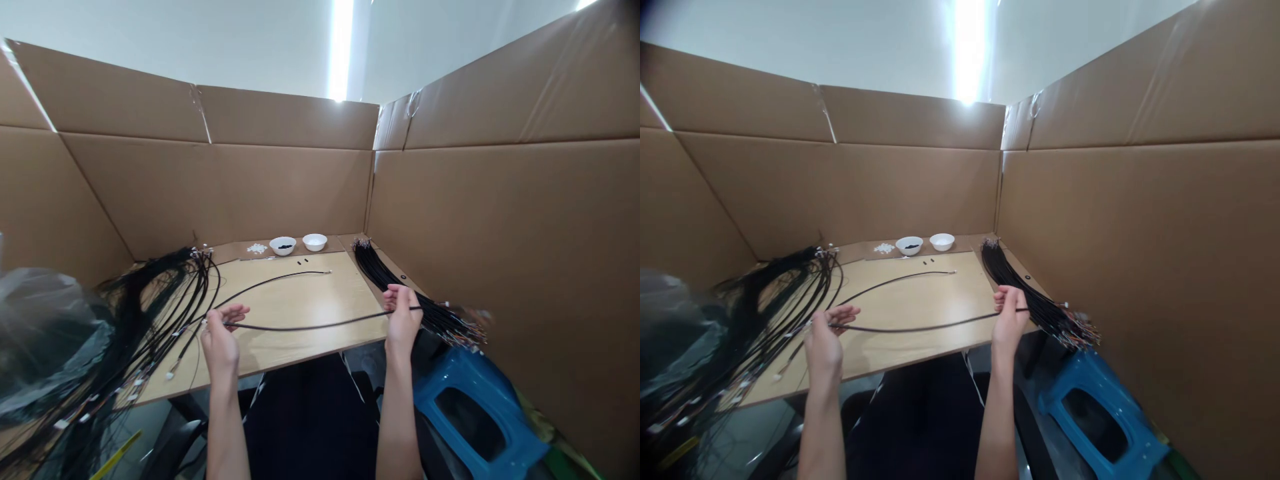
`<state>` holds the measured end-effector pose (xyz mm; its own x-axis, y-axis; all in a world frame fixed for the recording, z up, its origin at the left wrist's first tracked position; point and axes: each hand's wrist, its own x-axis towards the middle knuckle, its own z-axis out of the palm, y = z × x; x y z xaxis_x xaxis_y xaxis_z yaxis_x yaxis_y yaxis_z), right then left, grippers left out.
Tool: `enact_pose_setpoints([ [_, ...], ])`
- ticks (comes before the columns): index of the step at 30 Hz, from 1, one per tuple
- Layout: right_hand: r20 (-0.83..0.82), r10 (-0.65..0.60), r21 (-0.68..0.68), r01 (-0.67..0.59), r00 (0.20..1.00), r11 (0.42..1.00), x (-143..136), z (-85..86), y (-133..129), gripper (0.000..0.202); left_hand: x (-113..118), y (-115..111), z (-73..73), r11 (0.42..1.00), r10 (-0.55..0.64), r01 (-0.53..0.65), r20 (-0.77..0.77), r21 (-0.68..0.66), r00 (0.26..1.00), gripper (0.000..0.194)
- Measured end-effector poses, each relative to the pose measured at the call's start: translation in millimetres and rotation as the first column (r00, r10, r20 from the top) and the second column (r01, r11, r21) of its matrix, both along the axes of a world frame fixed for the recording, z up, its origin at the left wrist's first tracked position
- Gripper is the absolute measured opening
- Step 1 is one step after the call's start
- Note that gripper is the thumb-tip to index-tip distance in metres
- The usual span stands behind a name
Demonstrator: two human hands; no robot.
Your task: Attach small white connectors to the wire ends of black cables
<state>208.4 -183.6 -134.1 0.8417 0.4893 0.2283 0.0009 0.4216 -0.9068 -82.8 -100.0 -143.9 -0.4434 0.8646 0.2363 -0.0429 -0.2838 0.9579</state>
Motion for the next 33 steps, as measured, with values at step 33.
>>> enact_pose_setpoints([
  [33, 0.237, 0.187, -0.405, -0.078, 0.953, 0.911, 43.7, -33.2, -12.9, 0.055, 19.8, -31.8, 24.5, 0.902, -0.430, 0.417, -0.150, -0.108, 0.890, 0.072],
])
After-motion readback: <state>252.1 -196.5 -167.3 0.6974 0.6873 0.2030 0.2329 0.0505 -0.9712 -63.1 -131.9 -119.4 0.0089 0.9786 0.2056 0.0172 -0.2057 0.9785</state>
